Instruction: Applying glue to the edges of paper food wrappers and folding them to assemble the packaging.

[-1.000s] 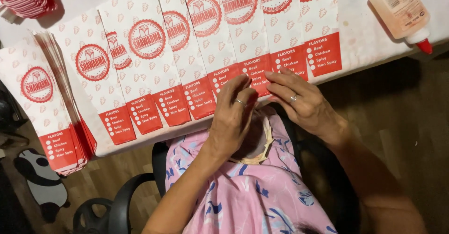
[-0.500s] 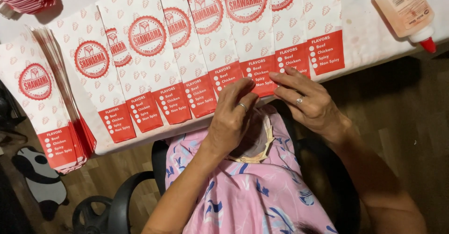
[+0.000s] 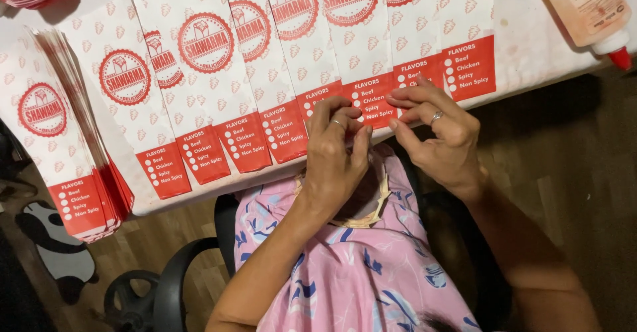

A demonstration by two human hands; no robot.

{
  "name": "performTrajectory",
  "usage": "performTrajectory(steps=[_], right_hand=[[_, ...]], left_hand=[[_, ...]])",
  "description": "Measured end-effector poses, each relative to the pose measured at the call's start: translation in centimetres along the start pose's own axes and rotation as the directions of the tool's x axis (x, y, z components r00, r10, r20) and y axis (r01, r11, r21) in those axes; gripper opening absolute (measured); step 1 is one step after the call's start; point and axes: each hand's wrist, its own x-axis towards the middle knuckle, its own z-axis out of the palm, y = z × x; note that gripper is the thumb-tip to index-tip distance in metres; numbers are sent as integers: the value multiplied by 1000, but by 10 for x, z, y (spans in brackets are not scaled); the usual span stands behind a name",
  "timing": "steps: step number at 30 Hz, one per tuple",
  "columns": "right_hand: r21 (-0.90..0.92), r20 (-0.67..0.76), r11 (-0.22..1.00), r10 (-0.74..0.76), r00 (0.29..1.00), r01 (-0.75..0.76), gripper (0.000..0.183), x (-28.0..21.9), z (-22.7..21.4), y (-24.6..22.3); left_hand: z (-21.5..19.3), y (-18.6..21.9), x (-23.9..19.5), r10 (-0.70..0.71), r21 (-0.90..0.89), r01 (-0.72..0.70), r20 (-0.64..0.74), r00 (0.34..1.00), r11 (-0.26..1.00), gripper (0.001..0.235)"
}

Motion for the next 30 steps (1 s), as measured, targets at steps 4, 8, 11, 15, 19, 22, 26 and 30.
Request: performTrajectory(steps=[4,8,11,15,19,22,26,30], right_hand=[[26,-19,999,28,999,-28,19,5,2,-3],[-57,-53,998,-4,999,1,29,3,15,-2],[-8,-15,1000,17,1000,-17,16,4,8,-6],[-9,9,999,39,999,-39,10,7,3,-10],[-48,5,999,23,1000,-22,10,4,5,-9],[-48,5,999,9,1000,-9,11,2,6,-7],[-49,16,999,7,1000,-7,12,6,4,-8],[-51,34,999,-13,999,15,13,7,5,-13]], left_hand=[[-1,2,5,-93,-55,94,20,996,994,22],[1,0,5,-127,-37,128,26,992,991,24],[-7,6,8,-167,-66,172,70,983,983,24],[-9,12,11,-180,-65,184,71,981,981,20],[-4,15,12,-119,46,117,41,992,992,18],[0,11,9,-73,93,68,56,996,993,31],[-3,12,8,-76,6,76,100,992,997,17],[-11,16,-1,-60,-30,62,70,996,998,17]])
